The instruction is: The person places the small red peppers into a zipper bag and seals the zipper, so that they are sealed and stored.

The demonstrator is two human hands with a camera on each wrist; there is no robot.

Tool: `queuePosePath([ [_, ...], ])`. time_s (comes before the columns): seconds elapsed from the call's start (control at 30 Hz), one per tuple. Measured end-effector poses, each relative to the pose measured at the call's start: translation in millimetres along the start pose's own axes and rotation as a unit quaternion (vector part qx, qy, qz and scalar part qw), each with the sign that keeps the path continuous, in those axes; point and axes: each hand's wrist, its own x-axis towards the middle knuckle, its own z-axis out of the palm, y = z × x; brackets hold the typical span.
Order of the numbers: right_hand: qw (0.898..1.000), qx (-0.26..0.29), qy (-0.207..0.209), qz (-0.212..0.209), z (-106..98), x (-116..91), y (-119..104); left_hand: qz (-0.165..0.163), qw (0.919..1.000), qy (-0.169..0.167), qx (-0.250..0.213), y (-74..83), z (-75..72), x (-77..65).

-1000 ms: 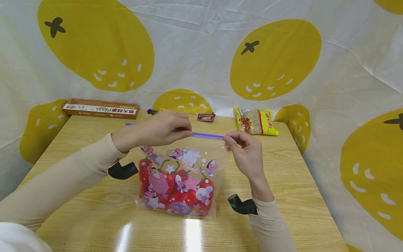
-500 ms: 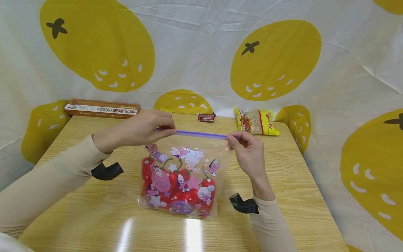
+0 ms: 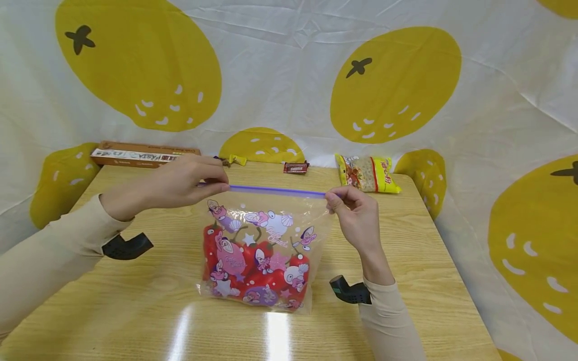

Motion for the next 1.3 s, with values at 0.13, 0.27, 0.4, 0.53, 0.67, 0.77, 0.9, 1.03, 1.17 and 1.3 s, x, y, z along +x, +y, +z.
queuePosePath([
  [0.13,1.000,0.000,0.000,0.005,0,1,1,0.004,1.0000,0.002,0.001,-3.1,-3.9,-6.2],
  [0.27,1.000,0.000,-0.001,0.008,-1,1,2,0.001,1.0000,0.001,0.009,-4.9,-8.1,-12.4],
  [0.4,1.000,-0.008,-0.002,0.012,-1,1,2,-0.010,0.9998,-0.001,0.019,-8.1,-11.6,-19.9],
  [0.53,1.000,-0.011,-0.001,0.020,-2,1,3,-0.029,0.9994,-0.009,0.017,-12.3,-16.3,-29.0],
  [0.67,1.000,-0.019,-0.003,0.019,-1,1,3,-0.040,0.9991,-0.014,0.012,-16.1,-21.1,-36.5],
  [0.77,1.000,-0.023,-0.006,0.013,0,2,4,-0.039,0.9991,-0.012,0.013,-18.3,-23.0,-39.3],
  [0.9,1.000,-0.023,-0.002,0.018,0,3,7,-0.031,0.9994,-0.007,0.016,-19.6,-22.6,-40.1],
  [1.03,0.996,-0.090,-0.003,0.027,-3,5,8,-0.030,0.9994,-0.003,0.013,-19.1,-20.6,-38.7],
  [1.17,0.972,-0.229,0.015,-0.040,-2,7,-5,-0.038,0.9992,0.002,0.011,-17.7,-20.7,-38.0],
  [1.3,0.950,-0.288,-0.027,-0.123,17,9,-34,-0.046,0.9988,0.012,0.012,-15.2,-23.0,-39.8],
])
